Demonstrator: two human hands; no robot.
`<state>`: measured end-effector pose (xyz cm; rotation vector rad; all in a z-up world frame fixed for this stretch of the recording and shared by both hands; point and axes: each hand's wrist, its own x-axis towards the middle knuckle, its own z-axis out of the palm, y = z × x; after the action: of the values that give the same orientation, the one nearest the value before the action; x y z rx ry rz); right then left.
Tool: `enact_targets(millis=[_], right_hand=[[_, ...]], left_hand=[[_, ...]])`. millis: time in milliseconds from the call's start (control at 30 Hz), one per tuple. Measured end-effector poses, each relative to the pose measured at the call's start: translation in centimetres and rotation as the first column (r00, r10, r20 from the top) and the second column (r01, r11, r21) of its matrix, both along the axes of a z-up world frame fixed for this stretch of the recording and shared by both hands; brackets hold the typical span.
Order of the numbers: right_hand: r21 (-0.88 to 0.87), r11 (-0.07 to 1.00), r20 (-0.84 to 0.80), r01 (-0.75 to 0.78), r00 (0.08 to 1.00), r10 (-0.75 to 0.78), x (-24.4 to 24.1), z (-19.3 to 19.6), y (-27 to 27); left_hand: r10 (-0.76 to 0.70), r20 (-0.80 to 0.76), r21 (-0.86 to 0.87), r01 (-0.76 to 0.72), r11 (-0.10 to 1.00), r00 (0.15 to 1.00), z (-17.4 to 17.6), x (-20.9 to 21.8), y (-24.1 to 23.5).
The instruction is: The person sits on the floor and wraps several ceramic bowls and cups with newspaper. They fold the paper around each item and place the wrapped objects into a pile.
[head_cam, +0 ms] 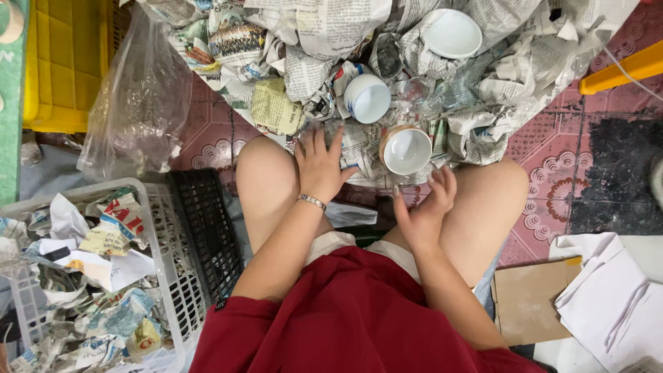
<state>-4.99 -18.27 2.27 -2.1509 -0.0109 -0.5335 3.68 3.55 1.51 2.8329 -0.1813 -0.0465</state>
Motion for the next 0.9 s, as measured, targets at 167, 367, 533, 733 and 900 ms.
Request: enact_targets(millis=[167, 367, 533, 733, 900], right_hand=[[-0.025, 1.000, -0.017, 0.001, 1.000, -0.002, -0.9, 0.0, -0.3], [-0.060, 0.998, -0.076, -0.016, 0.997, 0.012, -0.6, 0.7, 0.1], [-0.036, 0.999, -0.121, -0.014, 0.993, 0.009, -0.7, 0.9, 0.1], [-0.020, 1.000, -0.113, -0.019, 0.993, 0.017, -0.5, 0.3, -0.1], [-0.002, 1.000, -0.021, -0.002, 1.000, 0.001, -0.7, -0.7, -0.5]], left_hand=[[-0.098, 0.002, 0.184, 0.096, 0.978, 0.995, -2.3, -0.1, 0.0], [-0.266, 0.099, 0.366, 0.213, 0.906, 0.959, -4.6, 0.3, 0.3], [-0.328, 0.112, 0.443, 0.248, 0.861, 0.938, -3.9, 0.6, 0.6], [-0.335, 0.309, 0.397, 0.199, 0.896, 0.890, -2.0, 0.1, 1.9], [-0.304, 0.381, 0.376, 0.154, 0.914, 0.873, -1.6, 0.9, 4.3]])
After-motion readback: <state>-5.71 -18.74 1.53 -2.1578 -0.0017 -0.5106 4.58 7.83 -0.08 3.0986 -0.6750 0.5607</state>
